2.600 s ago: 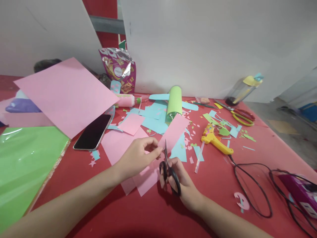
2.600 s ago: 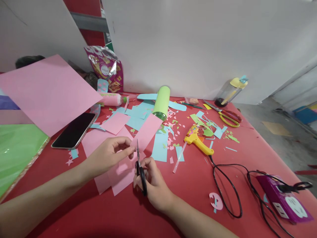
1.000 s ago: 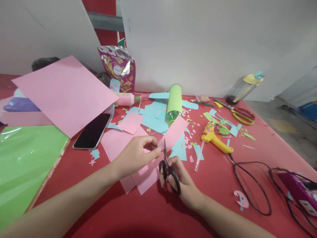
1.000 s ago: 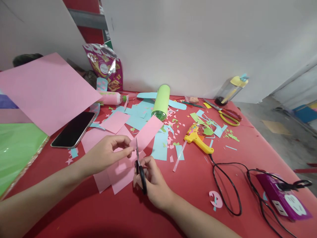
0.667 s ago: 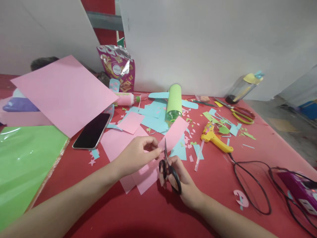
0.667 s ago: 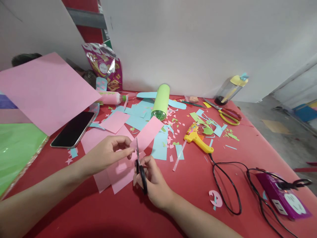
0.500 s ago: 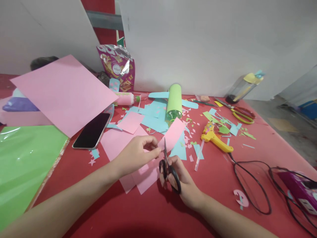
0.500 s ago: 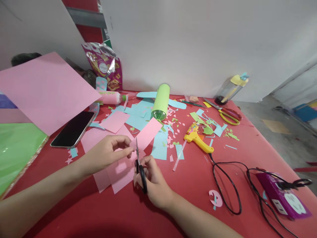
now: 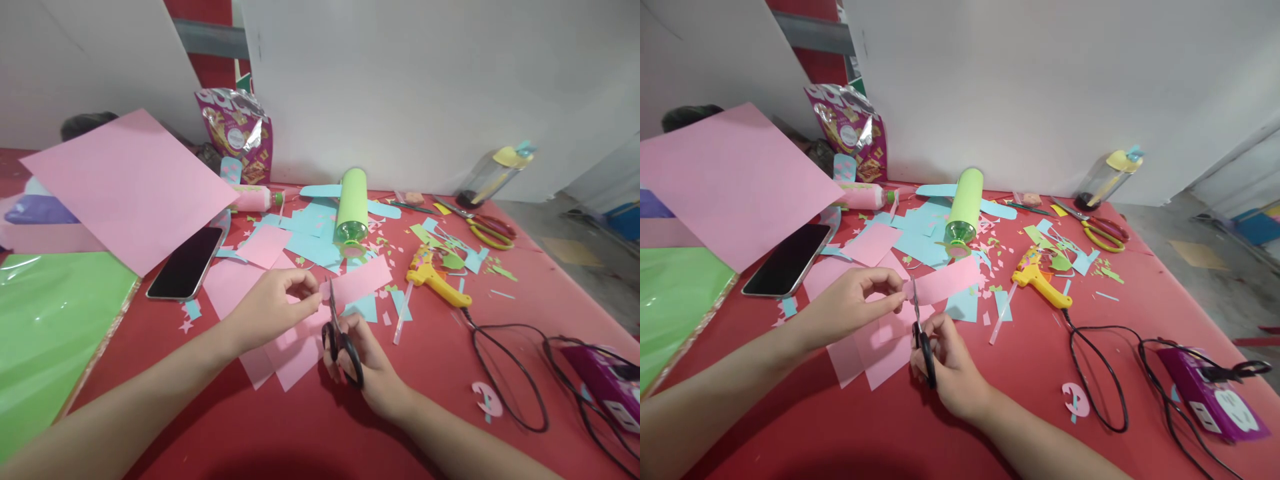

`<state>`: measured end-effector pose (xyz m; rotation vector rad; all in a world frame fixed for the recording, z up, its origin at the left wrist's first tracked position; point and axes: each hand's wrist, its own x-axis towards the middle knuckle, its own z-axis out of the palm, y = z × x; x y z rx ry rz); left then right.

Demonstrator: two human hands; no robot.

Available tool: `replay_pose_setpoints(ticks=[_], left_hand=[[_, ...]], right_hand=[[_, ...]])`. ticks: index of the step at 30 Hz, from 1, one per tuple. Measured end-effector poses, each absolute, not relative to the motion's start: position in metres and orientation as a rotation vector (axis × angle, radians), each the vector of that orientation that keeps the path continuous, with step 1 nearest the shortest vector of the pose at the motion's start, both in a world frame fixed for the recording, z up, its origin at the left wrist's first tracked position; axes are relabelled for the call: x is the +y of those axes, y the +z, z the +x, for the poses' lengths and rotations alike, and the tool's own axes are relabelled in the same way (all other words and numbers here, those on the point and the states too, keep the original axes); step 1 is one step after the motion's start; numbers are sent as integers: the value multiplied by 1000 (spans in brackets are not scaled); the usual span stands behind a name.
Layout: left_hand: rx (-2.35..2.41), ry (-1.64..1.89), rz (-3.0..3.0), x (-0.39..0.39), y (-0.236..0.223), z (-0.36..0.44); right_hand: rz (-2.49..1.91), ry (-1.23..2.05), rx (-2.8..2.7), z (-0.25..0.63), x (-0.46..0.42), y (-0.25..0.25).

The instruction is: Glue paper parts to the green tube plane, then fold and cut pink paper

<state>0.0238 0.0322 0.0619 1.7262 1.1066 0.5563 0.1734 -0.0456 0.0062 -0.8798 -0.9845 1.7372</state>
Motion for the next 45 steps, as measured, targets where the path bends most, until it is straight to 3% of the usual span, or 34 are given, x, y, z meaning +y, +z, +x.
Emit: replay_pose_setpoints(ticks=[45], left_hand=[[1135,631,1776,32,62,23]], right_hand=[[-878,1749,-952,171,-45,2]])
